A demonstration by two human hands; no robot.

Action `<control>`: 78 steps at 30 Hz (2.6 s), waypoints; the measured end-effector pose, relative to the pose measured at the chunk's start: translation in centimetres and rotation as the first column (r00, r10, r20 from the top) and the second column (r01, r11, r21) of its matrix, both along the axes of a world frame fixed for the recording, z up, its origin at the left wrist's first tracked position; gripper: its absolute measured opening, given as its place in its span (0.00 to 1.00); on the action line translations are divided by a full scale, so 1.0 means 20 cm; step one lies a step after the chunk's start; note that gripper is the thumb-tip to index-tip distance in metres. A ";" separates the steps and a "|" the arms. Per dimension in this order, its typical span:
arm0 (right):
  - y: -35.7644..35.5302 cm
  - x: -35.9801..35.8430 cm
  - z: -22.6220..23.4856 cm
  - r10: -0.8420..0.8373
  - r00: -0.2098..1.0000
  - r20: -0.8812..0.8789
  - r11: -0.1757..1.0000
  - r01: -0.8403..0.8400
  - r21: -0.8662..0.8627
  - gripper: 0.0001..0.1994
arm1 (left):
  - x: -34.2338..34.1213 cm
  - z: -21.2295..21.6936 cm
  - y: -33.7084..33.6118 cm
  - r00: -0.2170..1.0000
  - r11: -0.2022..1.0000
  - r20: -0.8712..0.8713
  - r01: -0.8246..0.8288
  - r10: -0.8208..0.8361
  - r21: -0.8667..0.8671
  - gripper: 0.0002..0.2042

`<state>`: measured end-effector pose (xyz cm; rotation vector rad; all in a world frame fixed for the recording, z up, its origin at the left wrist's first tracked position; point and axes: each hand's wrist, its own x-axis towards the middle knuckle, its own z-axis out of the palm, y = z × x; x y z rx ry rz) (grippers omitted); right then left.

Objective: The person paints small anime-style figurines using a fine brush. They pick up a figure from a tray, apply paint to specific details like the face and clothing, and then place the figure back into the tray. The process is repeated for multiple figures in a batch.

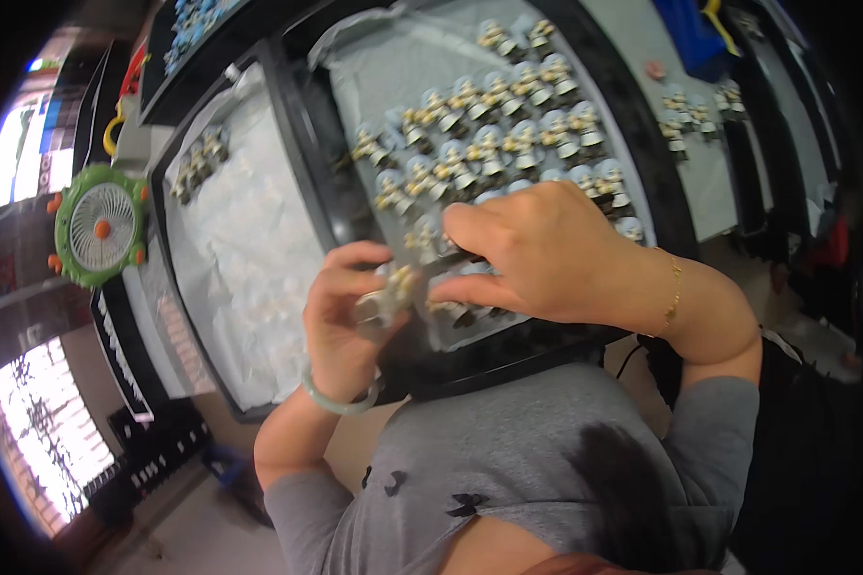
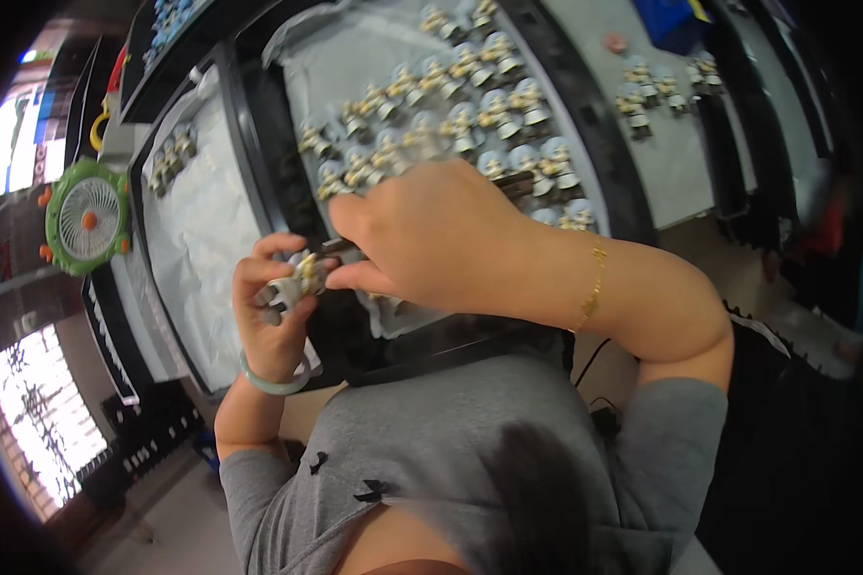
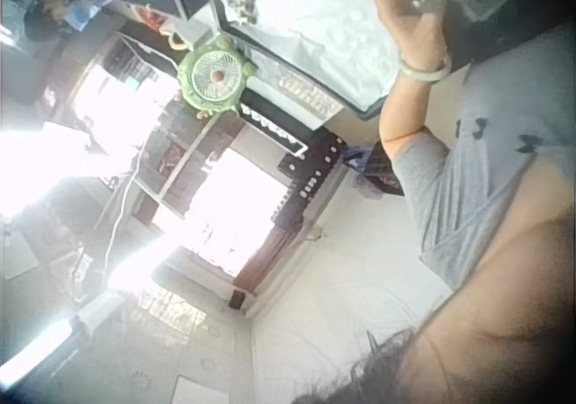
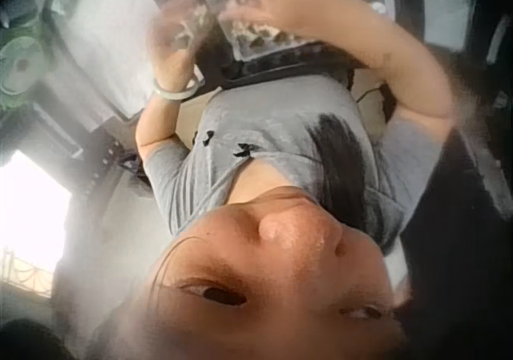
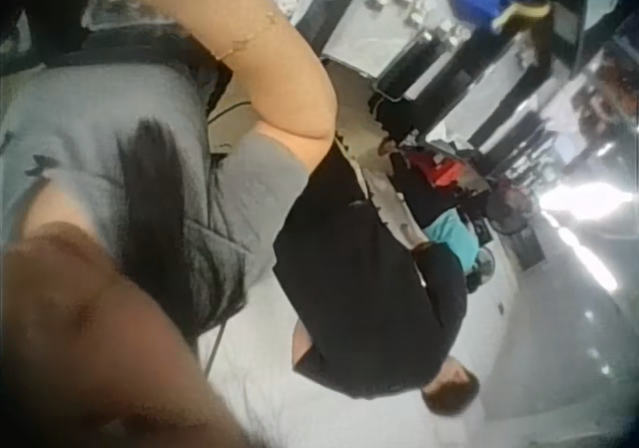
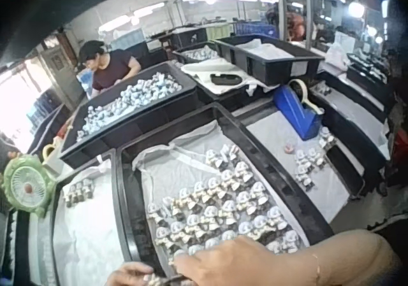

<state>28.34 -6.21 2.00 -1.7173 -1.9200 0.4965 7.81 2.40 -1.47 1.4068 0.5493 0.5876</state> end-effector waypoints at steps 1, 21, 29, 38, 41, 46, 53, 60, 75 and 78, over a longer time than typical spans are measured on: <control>0.00 0.04 0.03 -0.092 0.995 -0.031 0.994 0.094 0.064 0.14 | 0.00 0.01 0.02 1.000 1.000 0.002 0.013 -0.013 0.015 0.17; -0.40 0.73 -0.64 -0.711 0.683 0.166 0.672 0.730 -0.124 0.07 | 0.01 0.02 -0.04 0.993 0.959 0.023 0.116 -0.114 -0.257 0.22; -0.38 0.87 -0.67 -0.639 0.695 0.329 0.693 0.706 -0.144 0.08 | 0.05 0.08 -0.05 0.961 0.830 0.273 0.182 -0.037 -0.528 0.17; -0.29 0.62 0.24 -0.339 0.569 -0.749 0.668 0.707 0.234 0.04 | 0.00 0.05 -0.06 0.988 0.959 0.136 0.110 -0.076 -0.262 0.30; -0.17 0.33 0.39 -0.096 0.515 -0.852 0.881 0.443 0.168 0.02 | 0.01 0.04 -0.03 0.993 0.991 0.022 0.118 -0.117 -0.061 0.34; -0.03 0.00 0.25 -0.065 0.625 -0.778 0.977 0.197 0.076 0.05 | 0.00 0.02 0.01 0.982 0.965 0.103 0.132 -0.159 0.228 0.28; 0.04 -0.08 0.10 0.167 0.820 -0.547 0.976 -0.061 0.207 0.05 | -0.02 0.01 0.01 0.997 0.929 -0.036 0.074 -0.066 0.363 0.28; 0.06 -0.07 0.08 0.187 0.926 -0.328 0.946 -0.079 0.316 0.06 | 0.02 0.03 0.01 0.997 0.827 -0.039 -0.029 0.061 0.561 0.26; 0.12 0.09 -0.02 -0.011 0.994 0.105 0.940 0.047 -0.339 0.12 | -0.03 0.04 0.00 0.997 0.943 0.075 0.009 -0.036 0.332 0.32; 0.11 0.02 0.07 -0.036 0.997 -0.073 0.980 0.021 -0.200 0.08 | -0.04 0.05 0.01 0.981 0.989 0.144 0.115 -0.127 0.089 0.29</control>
